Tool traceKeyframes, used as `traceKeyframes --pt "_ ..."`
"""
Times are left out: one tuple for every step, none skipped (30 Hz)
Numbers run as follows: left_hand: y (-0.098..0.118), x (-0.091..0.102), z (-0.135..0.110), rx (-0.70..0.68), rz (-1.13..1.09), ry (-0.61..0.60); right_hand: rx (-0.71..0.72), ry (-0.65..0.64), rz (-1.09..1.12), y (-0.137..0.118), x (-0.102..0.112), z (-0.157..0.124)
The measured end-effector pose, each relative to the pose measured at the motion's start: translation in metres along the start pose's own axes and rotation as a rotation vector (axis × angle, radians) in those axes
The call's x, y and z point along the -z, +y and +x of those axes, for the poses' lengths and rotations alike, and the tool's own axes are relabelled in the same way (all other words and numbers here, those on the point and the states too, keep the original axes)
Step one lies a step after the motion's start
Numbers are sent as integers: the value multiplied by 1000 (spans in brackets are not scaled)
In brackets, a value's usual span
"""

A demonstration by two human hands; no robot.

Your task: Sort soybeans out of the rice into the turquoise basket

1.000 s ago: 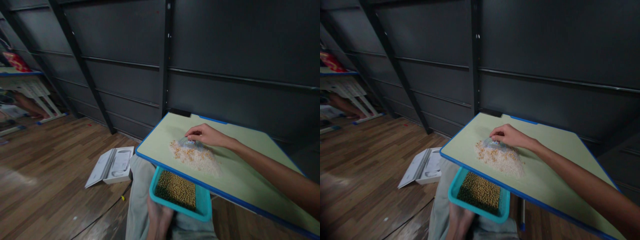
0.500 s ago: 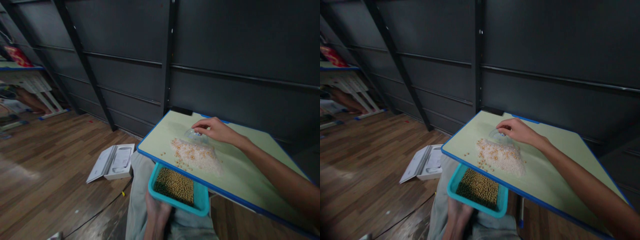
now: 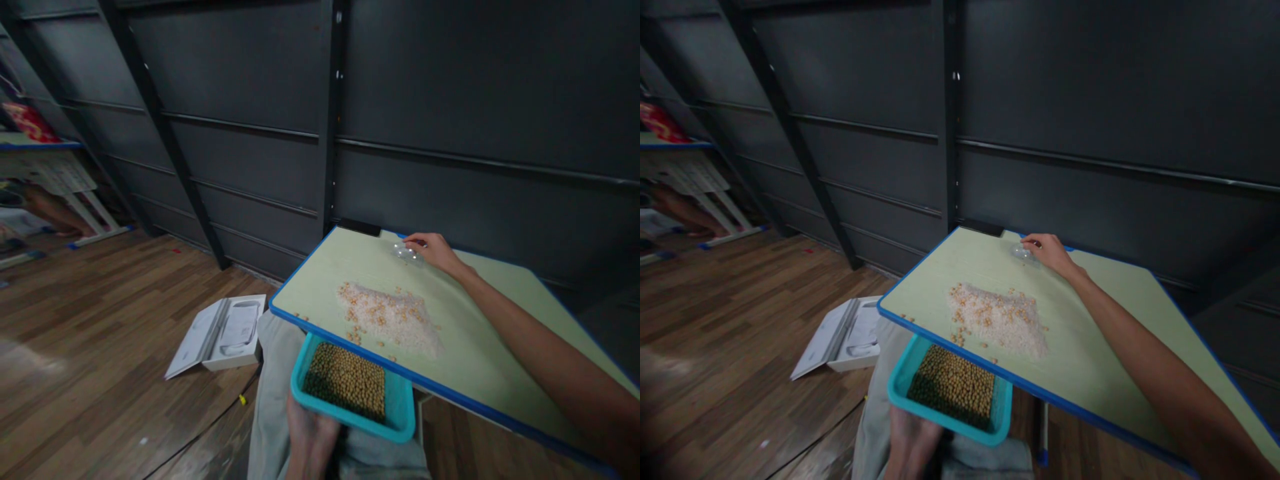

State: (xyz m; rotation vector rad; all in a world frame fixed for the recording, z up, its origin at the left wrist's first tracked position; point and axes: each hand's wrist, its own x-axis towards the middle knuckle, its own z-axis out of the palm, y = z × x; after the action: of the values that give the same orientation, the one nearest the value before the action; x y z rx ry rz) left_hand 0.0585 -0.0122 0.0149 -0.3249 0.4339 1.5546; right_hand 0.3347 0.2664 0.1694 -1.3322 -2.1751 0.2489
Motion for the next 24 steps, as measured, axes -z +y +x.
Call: traceKeyframes --pt "0 1 1 -1 -1 4 -8 -10 16 2 -1 0" --pt "0 1 1 -5 -3 9 -12 -31 37 3 -2 0" --pt "1 2 2 -9 -3 14 -13 -59 62 2 -3 -1" --pt "1 2 2 -8 0 17 -13 -90 91 0 -5 -3" --pt "1 2 1 -5 4 16 -12 -124 121 -3 -6 -5" --pt "1 1 0 0 10 12 -12 -158 151 -7 -7 -8" --pt "1 1 0 5 16 11 -11 -190 181 -11 -8 -11" --pt "1 1 -1 7 20 12 -12 -221 210 -16 -8 -16" --pt "1 0 -2 4 22 15 -14 -248 237 -22 -9 -20" --pt "1 0 -2 -1 23 19 -18 -272 263 -27 -10 -24" --pt "1 0 -2 -4 25 21 -22 -292 285 -31 -10 -29" --pt "1 0 -2 -6 27 19 -28 -308 307 -35 -11 -33" --pt "1 1 -2 -8 28 14 -34 -322 326 -39 -11 -37" --pt "0 1 -1 -8 29 8 -41 -335 344 -41 -12 -40" --pt "0 2 0 -9 28 3 -46 -348 361 -44 -12 -43" --pt "0 3 1 -13 25 0 -51 -361 376 -46 -12 -46" --pt "0 4 2 -16 21 0 -54 -374 390 -47 -12 -49" --pt "0 5 2 -18 17 4 -57 -384 402 -49 -12 -51" --pt "0 6 3 -18 14 7 -60 -393 412 -50 -12 -53" --pt "0 7 4 -17 11 9 -63 -398 420 -52 -12 -54" --pt "0 7 4 -16 9 8 -67 -402 427 -53 -11 -55" --pt "0 7 4 -13 7 6 -71 -404 433 -54 -11 -56" --pt "0 8 4 -11 5 3 -75 -405 439 -55 -11 -56" --pt "1 8 4 -11 4 0 -78 -405 444 -56 -10 -56"
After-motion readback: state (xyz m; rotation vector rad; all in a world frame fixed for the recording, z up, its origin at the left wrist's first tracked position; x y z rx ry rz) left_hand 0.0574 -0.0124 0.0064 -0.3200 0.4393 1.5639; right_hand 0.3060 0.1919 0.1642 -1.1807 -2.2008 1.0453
